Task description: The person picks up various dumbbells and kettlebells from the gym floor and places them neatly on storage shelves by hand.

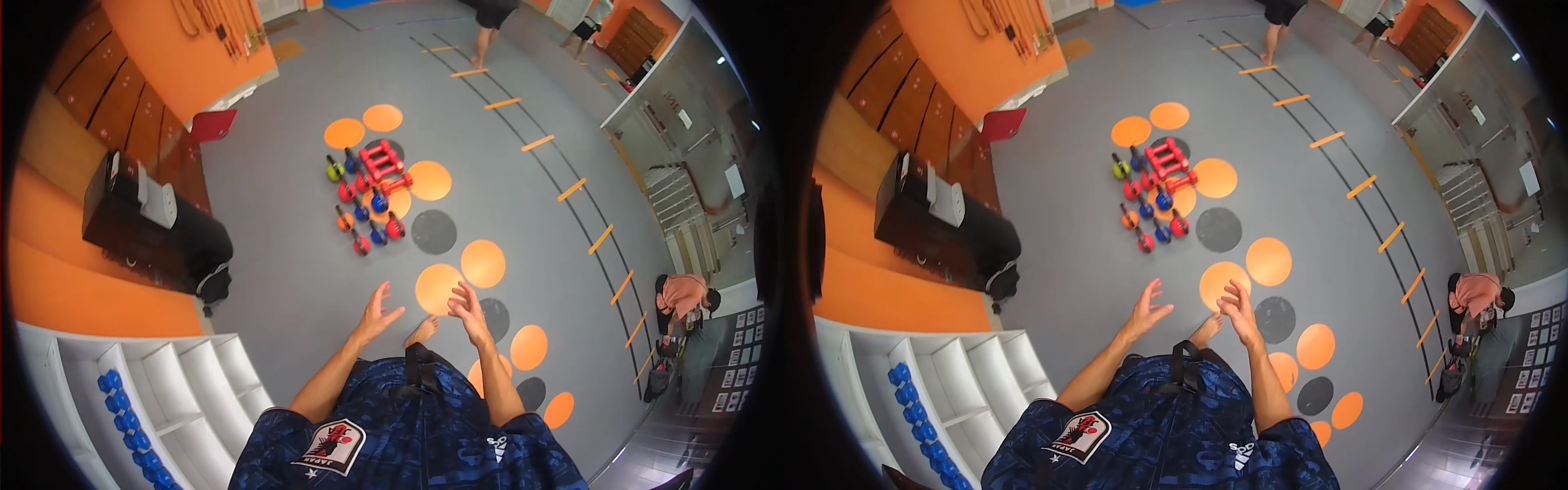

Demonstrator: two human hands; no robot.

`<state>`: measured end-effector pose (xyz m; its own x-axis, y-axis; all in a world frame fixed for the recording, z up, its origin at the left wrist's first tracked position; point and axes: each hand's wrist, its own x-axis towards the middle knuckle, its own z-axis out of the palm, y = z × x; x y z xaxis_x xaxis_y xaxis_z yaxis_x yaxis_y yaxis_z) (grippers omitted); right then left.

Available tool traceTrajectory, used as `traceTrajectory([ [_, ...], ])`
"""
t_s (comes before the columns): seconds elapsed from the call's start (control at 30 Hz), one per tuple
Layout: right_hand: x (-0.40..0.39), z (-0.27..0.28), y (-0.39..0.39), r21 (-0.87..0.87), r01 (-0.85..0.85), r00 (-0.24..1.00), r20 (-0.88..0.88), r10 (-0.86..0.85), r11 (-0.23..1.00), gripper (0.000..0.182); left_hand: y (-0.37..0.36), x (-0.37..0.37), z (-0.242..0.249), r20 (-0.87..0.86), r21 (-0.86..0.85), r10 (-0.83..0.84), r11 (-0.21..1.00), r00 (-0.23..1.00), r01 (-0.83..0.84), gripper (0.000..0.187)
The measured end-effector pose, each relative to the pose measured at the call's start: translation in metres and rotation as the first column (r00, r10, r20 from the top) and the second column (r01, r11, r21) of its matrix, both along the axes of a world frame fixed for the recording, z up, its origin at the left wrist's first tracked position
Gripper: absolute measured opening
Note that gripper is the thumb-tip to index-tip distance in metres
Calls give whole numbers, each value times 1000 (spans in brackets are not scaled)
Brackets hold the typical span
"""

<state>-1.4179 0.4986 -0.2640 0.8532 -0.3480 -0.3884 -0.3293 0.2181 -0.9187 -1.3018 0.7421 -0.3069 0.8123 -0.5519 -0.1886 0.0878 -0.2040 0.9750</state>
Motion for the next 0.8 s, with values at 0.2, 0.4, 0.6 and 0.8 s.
traceTrajectory([
  [0.2, 5, 14, -103, 32, 87, 996, 32, -88, 996, 67, -138, 23, 4, 51, 46, -189, 981, 981, 187, 89],
  [0.4, 47, 21, -176, -60, 30, 999, 40, -27, 998, 65, -217, 73, 11, 138, 82, -147, 987, 979, 137, 93],
  [0.6, 143, 26, -252, -234, -102, 993, 30, 112, 967, 67, -285, 140, -6, 36, 28, -73, 997, 997, 72, 89],
  [0.8, 239, 34, -334, -257, -114, 993, -9, 116, 960, 67, -361, 228, -26, -58, 47, -54, 997, 997, 57, 89],
])
